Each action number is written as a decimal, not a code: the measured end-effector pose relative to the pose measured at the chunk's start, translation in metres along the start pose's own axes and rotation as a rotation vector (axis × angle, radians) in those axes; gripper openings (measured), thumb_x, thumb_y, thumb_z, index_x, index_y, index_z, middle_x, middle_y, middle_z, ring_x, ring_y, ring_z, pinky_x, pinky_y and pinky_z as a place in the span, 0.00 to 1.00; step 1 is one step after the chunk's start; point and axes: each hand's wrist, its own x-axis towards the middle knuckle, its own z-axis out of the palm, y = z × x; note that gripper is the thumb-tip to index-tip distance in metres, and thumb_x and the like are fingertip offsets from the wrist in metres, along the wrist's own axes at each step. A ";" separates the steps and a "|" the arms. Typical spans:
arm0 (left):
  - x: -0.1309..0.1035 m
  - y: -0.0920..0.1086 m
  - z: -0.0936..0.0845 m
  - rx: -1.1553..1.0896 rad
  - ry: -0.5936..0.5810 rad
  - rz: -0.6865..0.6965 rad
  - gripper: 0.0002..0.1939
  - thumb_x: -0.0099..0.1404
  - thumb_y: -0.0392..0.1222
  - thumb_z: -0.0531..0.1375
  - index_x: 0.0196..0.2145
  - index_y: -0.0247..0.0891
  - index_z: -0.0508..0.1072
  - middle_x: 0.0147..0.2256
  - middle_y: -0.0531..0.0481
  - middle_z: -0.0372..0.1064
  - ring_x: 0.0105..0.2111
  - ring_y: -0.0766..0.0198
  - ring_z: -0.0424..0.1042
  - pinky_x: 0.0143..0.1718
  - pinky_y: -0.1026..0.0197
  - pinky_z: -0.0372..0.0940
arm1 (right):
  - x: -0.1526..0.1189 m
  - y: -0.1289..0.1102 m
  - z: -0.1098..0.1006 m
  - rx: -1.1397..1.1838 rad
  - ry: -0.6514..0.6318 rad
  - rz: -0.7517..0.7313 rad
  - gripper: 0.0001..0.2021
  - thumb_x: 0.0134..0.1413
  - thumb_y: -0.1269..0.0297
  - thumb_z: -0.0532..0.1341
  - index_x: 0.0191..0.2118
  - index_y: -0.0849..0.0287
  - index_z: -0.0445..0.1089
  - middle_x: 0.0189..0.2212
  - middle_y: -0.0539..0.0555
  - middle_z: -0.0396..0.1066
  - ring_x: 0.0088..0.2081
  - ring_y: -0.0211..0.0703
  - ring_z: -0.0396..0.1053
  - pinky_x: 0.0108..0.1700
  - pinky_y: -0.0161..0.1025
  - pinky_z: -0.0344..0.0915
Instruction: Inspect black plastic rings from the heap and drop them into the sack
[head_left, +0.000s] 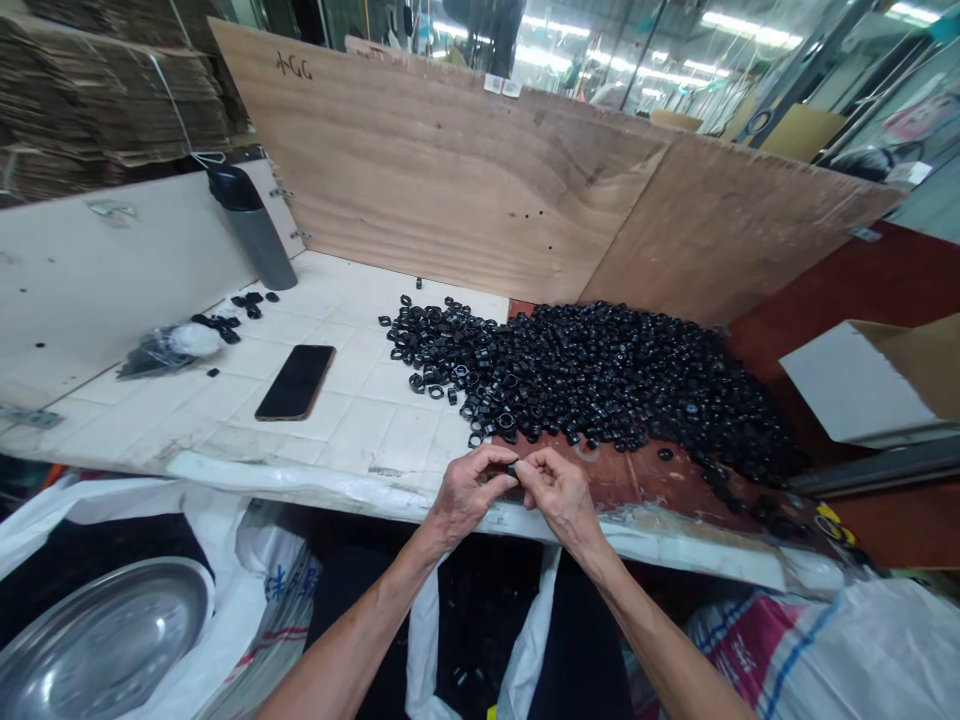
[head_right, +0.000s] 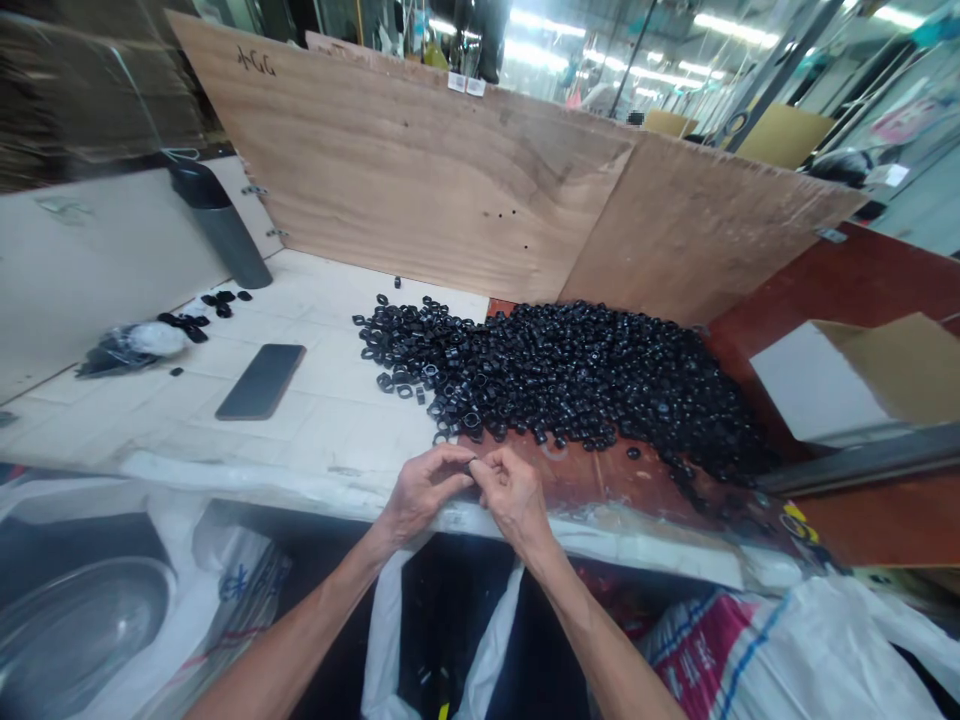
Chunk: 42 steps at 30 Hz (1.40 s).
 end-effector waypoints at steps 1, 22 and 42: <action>0.000 -0.001 -0.001 0.025 -0.002 0.025 0.08 0.61 0.38 0.65 0.40 0.37 0.77 0.39 0.47 0.76 0.41 0.59 0.75 0.45 0.58 0.71 | 0.000 -0.003 0.000 -0.063 0.009 0.002 0.16 0.59 0.51 0.60 0.29 0.58 0.67 0.15 0.46 0.65 0.18 0.36 0.63 0.22 0.31 0.59; 0.000 0.001 0.000 -0.006 0.010 0.020 0.09 0.62 0.40 0.65 0.40 0.36 0.77 0.39 0.46 0.75 0.40 0.61 0.75 0.43 0.60 0.70 | -0.008 0.001 -0.002 -0.330 0.049 -0.288 0.15 0.62 0.57 0.58 0.29 0.60 0.73 0.19 0.48 0.65 0.21 0.35 0.61 0.25 0.33 0.57; -0.030 0.009 0.000 0.308 -0.134 0.300 0.13 0.66 0.30 0.58 0.48 0.38 0.71 0.43 0.44 0.75 0.44 0.60 0.75 0.48 0.57 0.71 | -0.050 -0.005 0.012 0.257 0.105 0.150 0.12 0.56 0.55 0.63 0.34 0.59 0.68 0.14 0.44 0.63 0.15 0.34 0.60 0.21 0.32 0.58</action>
